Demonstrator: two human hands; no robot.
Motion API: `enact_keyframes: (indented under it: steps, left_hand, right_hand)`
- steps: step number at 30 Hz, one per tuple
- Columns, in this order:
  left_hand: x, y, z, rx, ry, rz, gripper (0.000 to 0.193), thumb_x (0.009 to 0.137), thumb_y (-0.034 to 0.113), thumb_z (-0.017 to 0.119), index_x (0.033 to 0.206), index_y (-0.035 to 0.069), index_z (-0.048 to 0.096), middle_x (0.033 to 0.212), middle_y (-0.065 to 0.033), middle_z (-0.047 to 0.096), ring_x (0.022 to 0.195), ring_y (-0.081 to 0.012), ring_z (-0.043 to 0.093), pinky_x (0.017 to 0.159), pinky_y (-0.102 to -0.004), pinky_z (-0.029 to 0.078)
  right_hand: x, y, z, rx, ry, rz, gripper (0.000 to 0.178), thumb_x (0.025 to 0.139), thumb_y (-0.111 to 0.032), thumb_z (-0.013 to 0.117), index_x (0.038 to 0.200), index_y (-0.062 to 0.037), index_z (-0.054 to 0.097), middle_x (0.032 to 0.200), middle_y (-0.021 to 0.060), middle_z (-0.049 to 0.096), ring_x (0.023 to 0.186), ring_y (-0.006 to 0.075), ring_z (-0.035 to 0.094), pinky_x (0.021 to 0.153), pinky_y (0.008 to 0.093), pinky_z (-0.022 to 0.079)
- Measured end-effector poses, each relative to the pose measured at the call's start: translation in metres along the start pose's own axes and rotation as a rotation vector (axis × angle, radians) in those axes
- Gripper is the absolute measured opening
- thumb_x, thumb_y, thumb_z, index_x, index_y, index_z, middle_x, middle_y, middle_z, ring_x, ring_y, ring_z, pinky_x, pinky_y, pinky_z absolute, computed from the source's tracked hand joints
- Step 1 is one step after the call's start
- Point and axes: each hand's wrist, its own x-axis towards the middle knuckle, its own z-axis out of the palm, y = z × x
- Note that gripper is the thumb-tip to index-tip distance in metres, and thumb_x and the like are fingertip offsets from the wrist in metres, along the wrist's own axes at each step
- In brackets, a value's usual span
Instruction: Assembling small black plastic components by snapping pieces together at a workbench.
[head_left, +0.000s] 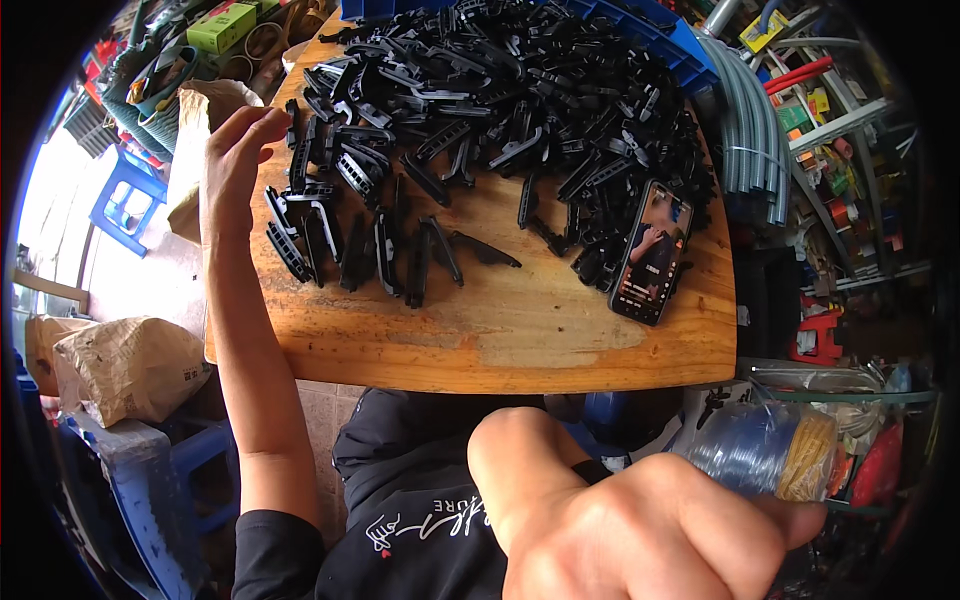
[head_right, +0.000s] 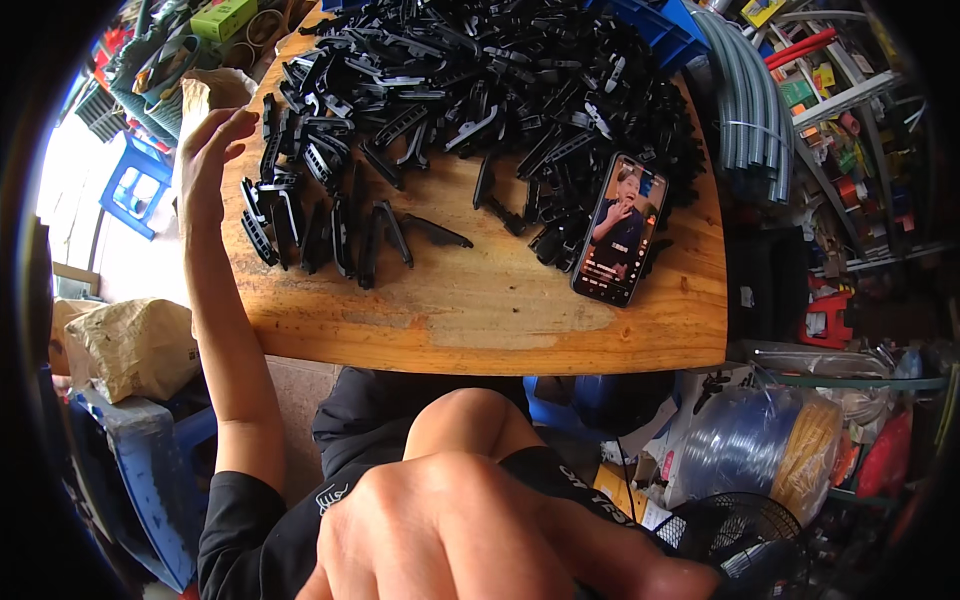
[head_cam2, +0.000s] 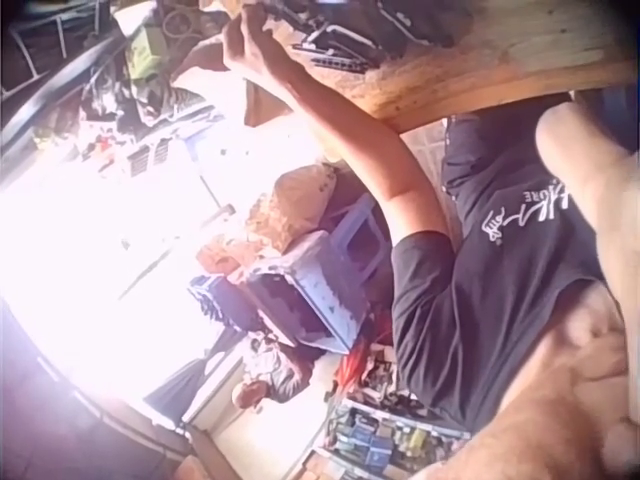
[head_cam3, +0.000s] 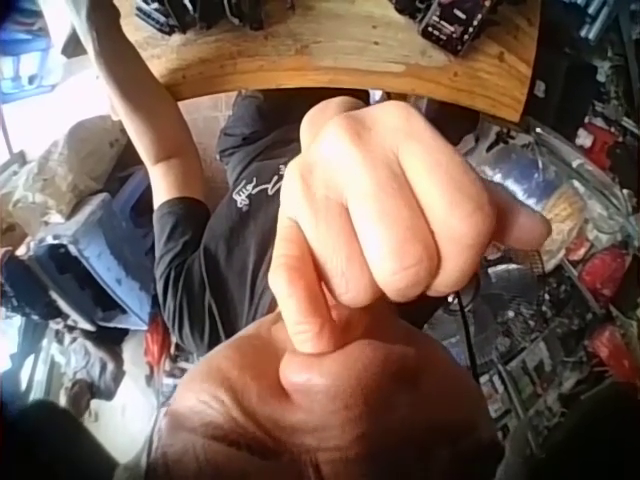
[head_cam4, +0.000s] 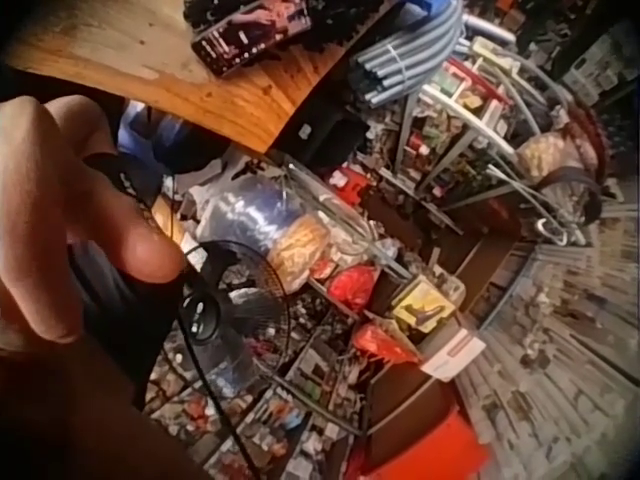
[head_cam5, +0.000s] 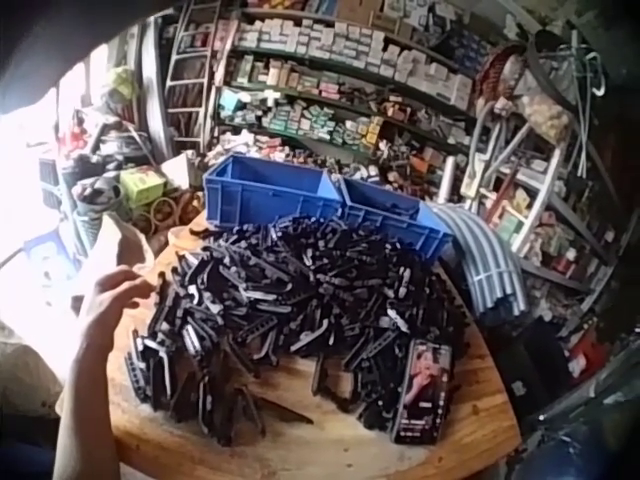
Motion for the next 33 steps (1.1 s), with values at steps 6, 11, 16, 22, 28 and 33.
enact_keyframes:
  steps: [6, 11, 16, 22, 28, 33]
  left_hand:
    - [0.003, 0.0, 0.001, -0.002, -0.022, 0.003, 0.03, 0.083, 0.033, 0.063, 0.096, 0.007, 0.069, 0.092, -0.0012, 0.068, 0.091, -0.0116, 0.06, 0.084, -0.0303, 0.042]
    - [0.001, 0.0, 0.001, -0.01, -0.022, 0.019, 0.031, 0.083, 0.033, 0.063, 0.097, 0.006, 0.068, 0.092, -0.0014, 0.068, 0.091, -0.0119, 0.061, 0.084, -0.0307, 0.043]
    - [0.002, -0.001, 0.0, -0.009, -0.019, 0.017, 0.031, 0.082, 0.034, 0.064, 0.097, 0.006, 0.068, 0.092, -0.0017, 0.068, 0.092, -0.0121, 0.061, 0.083, -0.0309, 0.043]
    - [0.001, -0.001, -0.001, 0.032, -0.034, -0.006, 0.034, 0.086, 0.036, 0.059, 0.101, 0.006, 0.068, 0.099, -0.0041, 0.068, 0.098, -0.0135, 0.06, 0.089, -0.0316, 0.042]
    - [0.0, 0.001, 0.0, 0.0, -0.009, 0.007, 0.031, 0.083, 0.034, 0.063, 0.097, 0.007, 0.069, 0.092, -0.0018, 0.068, 0.091, -0.0119, 0.061, 0.083, -0.0304, 0.043]
    - [0.003, 0.004, 0.004, -0.013, -0.023, 0.021, 0.029, 0.083, 0.033, 0.063, 0.096, 0.007, 0.069, 0.092, -0.0014, 0.068, 0.09, -0.0112, 0.061, 0.083, -0.0302, 0.042]
  right_hand:
    - [0.0, -0.001, 0.002, 0.099, 0.034, 0.0, 0.051, 0.098, -0.029, 0.049, 0.054, -0.0025, 0.048, 0.048, 0.0045, 0.038, 0.036, 0.0138, 0.033, 0.061, 0.0372, 0.045]
    - [0.005, 0.004, 0.013, 0.087, 0.152, -0.053, 0.053, 0.097, -0.028, 0.05, 0.051, -0.0023, 0.046, 0.045, 0.0036, 0.035, 0.034, 0.0132, 0.03, 0.05, 0.0325, 0.04]
    - [0.006, 0.004, 0.011, 0.086, 0.121, -0.063, 0.053, 0.097, -0.025, 0.05, 0.05, -0.0025, 0.045, 0.045, 0.0033, 0.034, 0.034, 0.0127, 0.029, 0.045, 0.0305, 0.037]
    - [-0.007, -0.004, 0.005, 0.027, -0.027, 0.02, 0.051, 0.098, -0.021, 0.048, 0.05, -0.0038, 0.043, 0.046, 0.0034, 0.035, 0.035, 0.0132, 0.032, 0.048, 0.0306, 0.041]
    - [-0.002, -0.014, -0.002, -0.51, -0.327, -0.183, 0.038, 0.088, -0.002, 0.047, 0.051, -0.0086, 0.046, 0.05, 0.0035, 0.043, 0.045, 0.0175, 0.047, 0.071, 0.0362, 0.054]
    - [0.011, 0.009, -0.006, -0.621, -0.403, -0.488, 0.039, 0.09, -0.004, 0.047, 0.051, -0.0082, 0.048, 0.05, 0.0036, 0.044, 0.045, 0.0173, 0.048, 0.073, 0.0361, 0.055]
